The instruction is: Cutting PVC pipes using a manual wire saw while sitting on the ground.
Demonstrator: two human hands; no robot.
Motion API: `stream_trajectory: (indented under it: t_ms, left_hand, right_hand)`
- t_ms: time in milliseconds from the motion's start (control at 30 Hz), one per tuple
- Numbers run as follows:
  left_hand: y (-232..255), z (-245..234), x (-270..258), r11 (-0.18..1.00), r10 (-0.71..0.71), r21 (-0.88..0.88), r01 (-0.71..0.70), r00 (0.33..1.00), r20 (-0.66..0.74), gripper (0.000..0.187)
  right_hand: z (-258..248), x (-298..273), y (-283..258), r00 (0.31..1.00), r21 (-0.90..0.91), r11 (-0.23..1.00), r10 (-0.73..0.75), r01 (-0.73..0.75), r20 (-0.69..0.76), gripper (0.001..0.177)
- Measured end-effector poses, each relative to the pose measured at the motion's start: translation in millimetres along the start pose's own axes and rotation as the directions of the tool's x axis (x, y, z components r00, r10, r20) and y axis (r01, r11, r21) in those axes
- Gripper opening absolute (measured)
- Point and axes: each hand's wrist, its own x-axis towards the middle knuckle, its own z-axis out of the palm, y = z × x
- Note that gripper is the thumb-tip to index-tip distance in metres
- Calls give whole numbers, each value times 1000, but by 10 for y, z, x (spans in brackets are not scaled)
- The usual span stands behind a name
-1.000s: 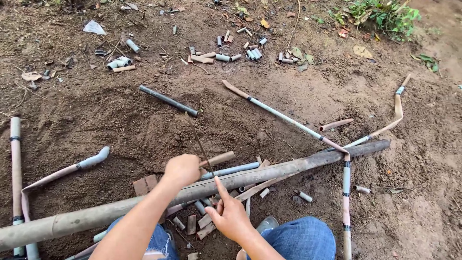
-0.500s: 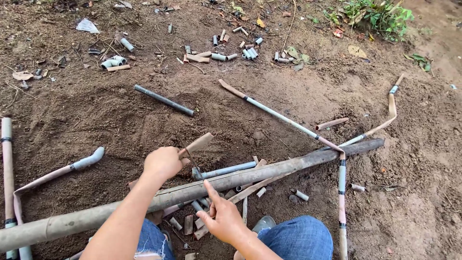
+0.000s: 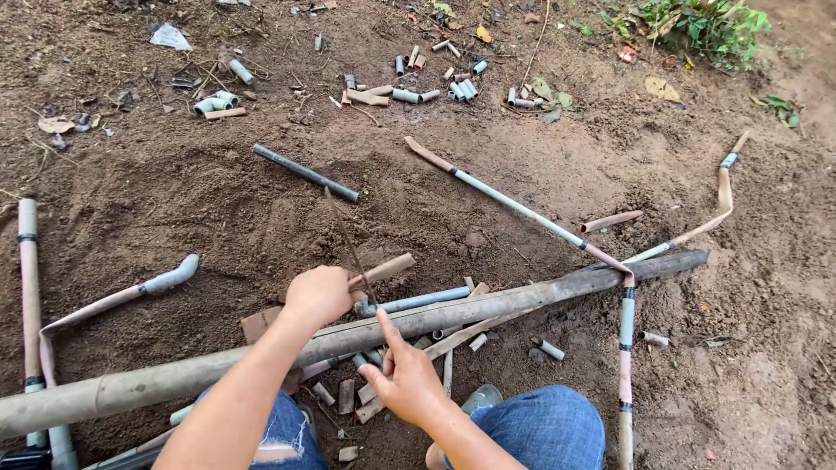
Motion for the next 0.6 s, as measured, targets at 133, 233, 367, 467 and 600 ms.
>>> stream_trajectory:
  t_ms: [133, 233, 367, 467, 600]
  left_hand:
    - [-100, -364, -40, 991, -129, 41, 126, 990, 63, 55]
    - [-121, -244, -1, 986, -157, 49, 158, 987, -17, 49]
    - [83, -210, -53, 997, -63, 45, 59, 994, 89, 41]
    - [-99, -173, 4, 997, -71, 22, 71, 997, 6, 36]
    - [24, -10, -10, 999, -17, 30, 16, 1000, 25, 39]
  right_hand:
    - [16, -34, 24, 999, -59, 998, -24, 26, 34, 92]
    - [104, -15, 133, 995, -21, 995, -99, 98, -4, 87]
    - [109, 0, 230, 990, -20, 994, -112, 111, -87, 84]
    - [54, -44, 120, 995, -52, 995, -88, 86, -52, 84]
    - [72, 11, 140, 999, -43, 998, -37, 36, -27, 84]
